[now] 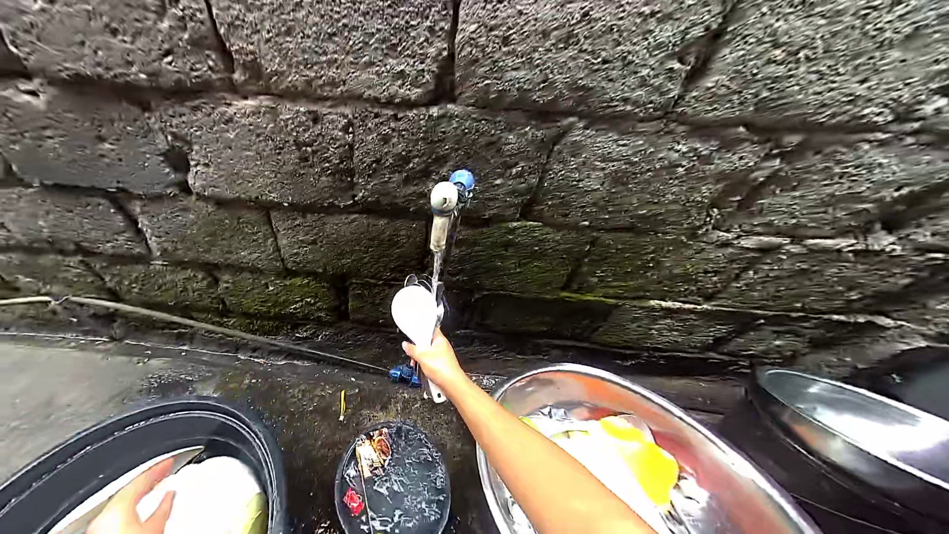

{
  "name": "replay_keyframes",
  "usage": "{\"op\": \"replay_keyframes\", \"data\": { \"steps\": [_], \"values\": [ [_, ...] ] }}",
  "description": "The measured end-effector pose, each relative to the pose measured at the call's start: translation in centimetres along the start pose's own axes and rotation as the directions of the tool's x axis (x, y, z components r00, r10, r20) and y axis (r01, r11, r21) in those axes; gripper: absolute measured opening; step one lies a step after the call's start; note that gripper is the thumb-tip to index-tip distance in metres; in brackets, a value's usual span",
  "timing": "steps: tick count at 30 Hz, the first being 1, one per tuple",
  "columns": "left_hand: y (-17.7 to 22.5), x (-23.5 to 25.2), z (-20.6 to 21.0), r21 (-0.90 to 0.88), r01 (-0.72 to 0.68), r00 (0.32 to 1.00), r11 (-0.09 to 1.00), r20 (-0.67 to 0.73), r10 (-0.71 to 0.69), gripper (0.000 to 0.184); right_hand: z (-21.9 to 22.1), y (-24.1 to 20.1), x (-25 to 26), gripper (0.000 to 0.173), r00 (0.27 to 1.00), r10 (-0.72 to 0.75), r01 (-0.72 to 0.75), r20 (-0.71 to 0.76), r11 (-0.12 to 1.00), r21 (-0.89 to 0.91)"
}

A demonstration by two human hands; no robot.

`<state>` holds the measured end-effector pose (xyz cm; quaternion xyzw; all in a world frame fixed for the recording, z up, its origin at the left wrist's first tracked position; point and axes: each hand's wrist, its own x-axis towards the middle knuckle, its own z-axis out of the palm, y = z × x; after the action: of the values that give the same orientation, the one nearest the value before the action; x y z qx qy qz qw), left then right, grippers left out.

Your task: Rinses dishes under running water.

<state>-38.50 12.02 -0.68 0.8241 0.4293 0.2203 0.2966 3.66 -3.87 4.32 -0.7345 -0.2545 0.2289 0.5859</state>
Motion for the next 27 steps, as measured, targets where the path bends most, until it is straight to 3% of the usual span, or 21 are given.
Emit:
{"op": "replay_keyframes", "data": {
  "steps": [2,4,6,8,10,14,18,23,25,27],
  "values": [
    [10.2,3.4,3.9,-0.375,-0.027,0.999,0.926,-0.030,0.017,0.045,0.4,-1.4,0.4,0.053,0.999,-0.042,0.039,-0.019,0.992,-0.119],
    [20.1,5.0,8.7,-0.634,0.155,0.982,0.757,0.184,-0.046,0.054,0.5,-3.0,-0.1,0.059,0.998,-0.038,0.018,-0.056,0.949,-0.313],
    [26.0,6.1,14.0,-0.749,0.272,0.942,0.604,0.336,-0.007,0.075,0.5,-4.2,-1.7,0.064,0.996,-0.034,-0.005,-0.080,0.894,-0.449],
    [29.5,6.8,18.2,-0.840,0.313,0.936,0.443,0.351,0.004,0.075,0.0,-3.7,-3.4,0.058,0.992,-0.103,0.053,-0.072,0.861,-0.506],
    [31.3,7.3,20.6,-0.889,0.344,0.935,0.303,0.353,-0.027,0.056,-1.0,-3.1,-4.2,0.055,0.992,-0.119,0.077,-0.038,0.822,-0.564],
    [32.7,7.8,22.1,-0.913,0.370,0.928,0.174,0.356,-0.108,0.029,-2.9,-2.5,-4.6,0.056,0.986,-0.138,0.164,0.089,0.785,-0.598],
    [32.7,8.2,23.0,-0.907,0.414,0.910,0.082,0.409,-0.070,0.032,-4.4,-2.8,-4.8,0.056,0.966,-0.079,0.237,0.248,0.660,-0.713],
    [32.8,8.5,23.0,-0.901,0.430,0.890,-0.051,0.433,-0.145,0.026,-6.9,-4.4,-4.6,0.054,0.901,0.005,0.362,0.434,0.542,-0.758],
    [31.7,9.1,22.9,-0.908,0.415,0.887,-0.059,0.418,-0.194,0.022,-7.8,-5.9,-4.0,0.043,0.869,0.000,0.416,0.495,0.543,-0.730],
    [31.1,9.6,22.7,-0.901,0.427,0.875,-0.082,0.434,-0.217,0.019,-7.8,-7.2,-2.9,0.024,0.905,-0.110,0.382,0.411,0.634,-0.672]
  ]
}}
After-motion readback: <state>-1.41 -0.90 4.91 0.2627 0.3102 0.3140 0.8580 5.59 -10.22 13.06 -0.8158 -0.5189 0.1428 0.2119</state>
